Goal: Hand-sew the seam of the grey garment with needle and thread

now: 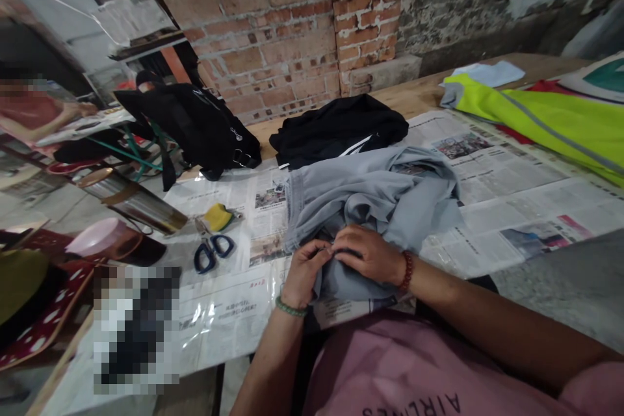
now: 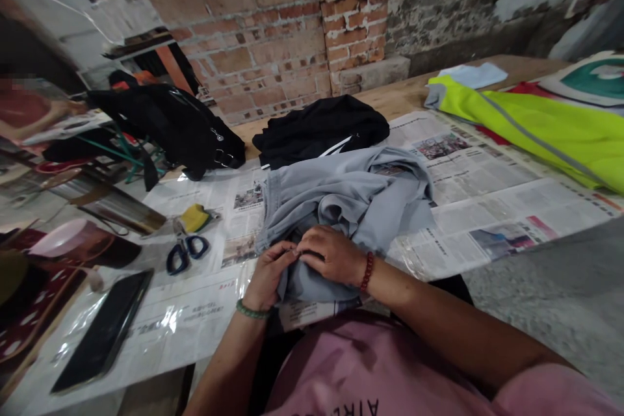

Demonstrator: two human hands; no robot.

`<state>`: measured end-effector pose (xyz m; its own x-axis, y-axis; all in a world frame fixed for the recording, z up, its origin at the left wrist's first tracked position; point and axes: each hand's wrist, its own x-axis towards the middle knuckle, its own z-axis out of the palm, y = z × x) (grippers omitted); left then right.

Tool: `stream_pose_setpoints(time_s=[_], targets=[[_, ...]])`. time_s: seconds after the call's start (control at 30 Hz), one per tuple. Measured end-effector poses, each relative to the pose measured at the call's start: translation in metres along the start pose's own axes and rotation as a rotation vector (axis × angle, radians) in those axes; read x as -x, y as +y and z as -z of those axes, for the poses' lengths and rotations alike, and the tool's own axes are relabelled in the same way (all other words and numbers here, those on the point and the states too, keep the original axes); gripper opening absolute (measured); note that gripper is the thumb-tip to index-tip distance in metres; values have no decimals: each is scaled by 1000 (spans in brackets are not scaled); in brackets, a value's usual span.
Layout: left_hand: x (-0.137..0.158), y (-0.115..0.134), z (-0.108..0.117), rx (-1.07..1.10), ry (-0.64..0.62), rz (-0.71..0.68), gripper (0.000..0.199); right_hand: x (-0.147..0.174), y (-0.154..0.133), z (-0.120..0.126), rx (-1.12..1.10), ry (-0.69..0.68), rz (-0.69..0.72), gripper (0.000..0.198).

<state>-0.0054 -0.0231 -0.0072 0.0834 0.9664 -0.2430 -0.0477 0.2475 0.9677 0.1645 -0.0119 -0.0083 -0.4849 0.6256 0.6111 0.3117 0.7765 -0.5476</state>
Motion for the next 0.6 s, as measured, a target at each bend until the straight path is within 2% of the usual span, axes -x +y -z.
stream_pose_setpoints(time_s=[0.2, 0.4, 0.6], targets=[[-1, -1, 1, 38, -14, 7, 16, -4, -1, -7, 97, -6, 31, 14], [-3, 0, -2, -98, -8, -26, 18, -3, -9, -3, 81, 105, -17, 14], [-2, -1, -3, -116, -32, -77, 15, -4, -15, -3, 52, 161, -15, 12]])
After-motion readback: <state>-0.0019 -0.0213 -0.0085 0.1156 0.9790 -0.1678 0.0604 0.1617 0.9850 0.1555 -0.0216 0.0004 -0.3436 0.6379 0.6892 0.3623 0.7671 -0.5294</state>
